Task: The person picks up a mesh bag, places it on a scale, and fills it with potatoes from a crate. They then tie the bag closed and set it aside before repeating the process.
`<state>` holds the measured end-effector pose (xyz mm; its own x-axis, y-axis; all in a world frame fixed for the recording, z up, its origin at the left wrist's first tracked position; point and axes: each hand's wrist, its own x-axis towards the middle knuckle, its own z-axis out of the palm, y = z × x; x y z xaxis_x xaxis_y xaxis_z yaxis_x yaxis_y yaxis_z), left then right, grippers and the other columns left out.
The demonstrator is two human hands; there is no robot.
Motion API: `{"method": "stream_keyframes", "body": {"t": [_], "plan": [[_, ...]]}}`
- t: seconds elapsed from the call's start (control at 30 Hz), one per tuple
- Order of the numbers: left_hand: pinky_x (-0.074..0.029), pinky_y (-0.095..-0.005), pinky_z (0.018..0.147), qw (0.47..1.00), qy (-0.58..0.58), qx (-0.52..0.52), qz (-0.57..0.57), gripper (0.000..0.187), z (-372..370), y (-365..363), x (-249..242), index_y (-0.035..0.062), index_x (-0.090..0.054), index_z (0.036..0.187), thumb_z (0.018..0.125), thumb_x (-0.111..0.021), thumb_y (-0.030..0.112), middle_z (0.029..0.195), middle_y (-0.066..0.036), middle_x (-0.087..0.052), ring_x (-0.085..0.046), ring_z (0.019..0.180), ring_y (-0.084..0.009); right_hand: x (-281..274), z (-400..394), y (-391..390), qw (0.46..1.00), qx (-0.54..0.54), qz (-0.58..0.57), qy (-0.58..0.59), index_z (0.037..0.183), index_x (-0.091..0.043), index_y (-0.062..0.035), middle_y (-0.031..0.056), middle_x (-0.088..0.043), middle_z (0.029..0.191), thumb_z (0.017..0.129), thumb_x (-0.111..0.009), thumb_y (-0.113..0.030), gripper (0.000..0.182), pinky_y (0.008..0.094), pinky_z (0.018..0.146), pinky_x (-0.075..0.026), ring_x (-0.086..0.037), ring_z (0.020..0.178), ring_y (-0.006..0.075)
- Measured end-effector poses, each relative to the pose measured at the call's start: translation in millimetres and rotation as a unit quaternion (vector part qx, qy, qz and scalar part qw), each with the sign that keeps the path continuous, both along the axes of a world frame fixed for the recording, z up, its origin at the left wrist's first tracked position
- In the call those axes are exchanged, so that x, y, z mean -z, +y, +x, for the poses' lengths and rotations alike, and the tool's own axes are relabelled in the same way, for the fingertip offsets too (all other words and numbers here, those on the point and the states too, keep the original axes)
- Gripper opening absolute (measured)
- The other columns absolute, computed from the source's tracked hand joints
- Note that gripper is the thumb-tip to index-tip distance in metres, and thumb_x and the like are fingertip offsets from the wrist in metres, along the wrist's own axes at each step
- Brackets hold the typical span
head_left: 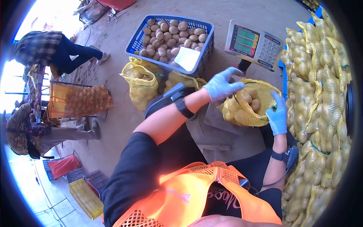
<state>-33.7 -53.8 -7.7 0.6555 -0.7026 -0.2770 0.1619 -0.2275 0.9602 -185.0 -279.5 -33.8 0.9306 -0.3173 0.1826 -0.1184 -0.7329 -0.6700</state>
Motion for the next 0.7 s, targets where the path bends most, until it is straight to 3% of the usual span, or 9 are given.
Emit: {"method": "stream_keyframes", "body": {"t": [0.13, 0.2, 0.27, 0.33, 0.47, 0.53, 0.57, 0.67, 0.7], "plan": [[-0.049, -0.0277, 0.061, 0.991, -0.016, -0.129, 0.006, 0.037, 75, 35, 73, 0.0068, -0.059, 0.111, 0.083, -0.062, 0.030, 0.085, -0.006, -0.061, -0.056, 0.065, -0.0122, -8, -13, -2, 0.992, -0.025, 0.101, 0.070, 0.128, -0.047, -0.0019, 0.0153, -0.051, 0.123, 0.063, -0.046, 0.005, 0.066, 0.0307, 0.097, -0.037, -0.048, 0.114, 0.0256], [-0.050, -0.0303, 0.068, 0.970, -0.043, -0.125, 0.204, 0.037, 128, 68, 93, 0.0075, -0.061, 0.110, 0.081, -0.064, 0.030, 0.090, -0.009, -0.063, -0.060, 0.075, -0.0201, -24, -12, -1, 0.991, -0.041, 0.091, 0.094, 0.130, -0.044, -0.0003, 0.0176, -0.047, 0.129, 0.064, -0.046, 0.005, 0.067, 0.0317, 0.101, -0.034, -0.045, 0.119, 0.0279], [-0.050, -0.0346, 0.078, 0.882, -0.228, -0.166, 0.378, 0.038, 178, 110, 137, 0.0127, -0.061, 0.113, 0.079, -0.064, 0.027, 0.102, -0.014, -0.062, -0.061, 0.089, -0.0286, -30, -11, 0, 0.992, -0.037, 0.076, 0.092, 0.130, -0.042, 0.0006, 0.0190, -0.045, 0.130, 0.065, -0.047, 0.004, 0.066, 0.0332, 0.103, -0.033, -0.044, 0.120, 0.0302], [-0.047, -0.0385, 0.086, 0.749, -0.291, -0.177, 0.568, 0.040, 200, 130, 141, 0.0198, -0.059, 0.117, 0.078, -0.063, 0.025, 0.118, -0.014, -0.056, -0.056, 0.105, -0.0322, -36, -8, 0, 0.993, -0.036, 0.060, 0.098, 0.130, -0.042, 0.0007, 0.0201, -0.045, 0.129, 0.065, -0.049, 0.003, 0.065, 0.0348, 0.103, -0.033, -0.044, 0.121, 0.0315], [-0.037, -0.0428, 0.098, 0.678, -0.452, -0.125, 0.566, 0.046, 228, 152, 188, 0.0258, -0.051, 0.123, 0.078, -0.059, 0.020, 0.136, -0.005, -0.043, -0.040, 0.124, -0.0278, -38, 4, -1, 0.989, -0.029, 0.088, 0.118, 0.130, -0.041, 0.0008, 0.0198, -0.045, 0.128, 0.066, -0.053, 0.002, 0.066, 0.0356, 0.102, -0.034, -0.043, 0.122, 0.0308], [-0.036, -0.0431, 0.099, 0.675, -0.478, -0.065, 0.558, 0.046, 231, 143, 197, 0.0257, -0.052, 0.122, 0.078, -0.058, 0.019, 0.135, -0.005, -0.045, -0.041, 0.124, -0.0265, -36, 6, -2, 0.985, -0.024, 0.112, 0.128, 0.131, -0.041, 0.0006, 0.0191, -0.045, 0.129, 0.066, -0.055, 0.002, 0.066, 0.0355, 0.102, -0.035, -0.043, 0.122, 0.0296], [-0.040, -0.0424, 0.095, 0.723, -0.389, -0.044, 0.569, 0.041, 237, 136, 191, 0.0239, -0.054, 0.119, 0.078, -0.057, 0.018, 0.128, -0.007, -0.051, -0.047, 0.120, -0.0267, -35, 7, -3, 0.982, -0.011, 0.125, 0.141, 0.131, -0.041, 0.0002, 0.0177, -0.045, 0.129, 0.067, -0.058, 0.001, 0.066, 0.0354, 0.101, -0.036, -0.044, 0.122, 0.0286], [-0.049, -0.0439, 0.084, 0.663, -0.420, -0.065, 0.617, 0.029, 249, 136, 188, 0.0173, -0.060, 0.103, 0.075, -0.060, 0.020, 0.107, -0.015, -0.061, -0.060, 0.099, -0.0338, -32, 8, -5, 0.989, -0.018, 0.091, 0.119, 0.131, -0.041, -0.0004, 0.0164, -0.046, 0.128, 0.067, -0.060, 0.000, 0.066, 0.0345, 0.099, -0.037, -0.045, 0.120, 0.0279], [-0.049, -0.0445, 0.083, 0.679, -0.435, -0.157, 0.570, 0.033, 249, 143, 192, 0.0133, -0.058, 0.104, 0.074, -0.062, 0.026, 0.102, -0.017, -0.061, -0.060, 0.098, -0.0345, -39, 11, -3, 0.989, -0.016, 0.072, 0.126, 0.131, -0.042, -0.0019, 0.0155, -0.047, 0.127, 0.067, -0.062, -0.001, 0.067, 0.0337, 0.097, -0.039, -0.046, 0.119, 0.0276]]}}
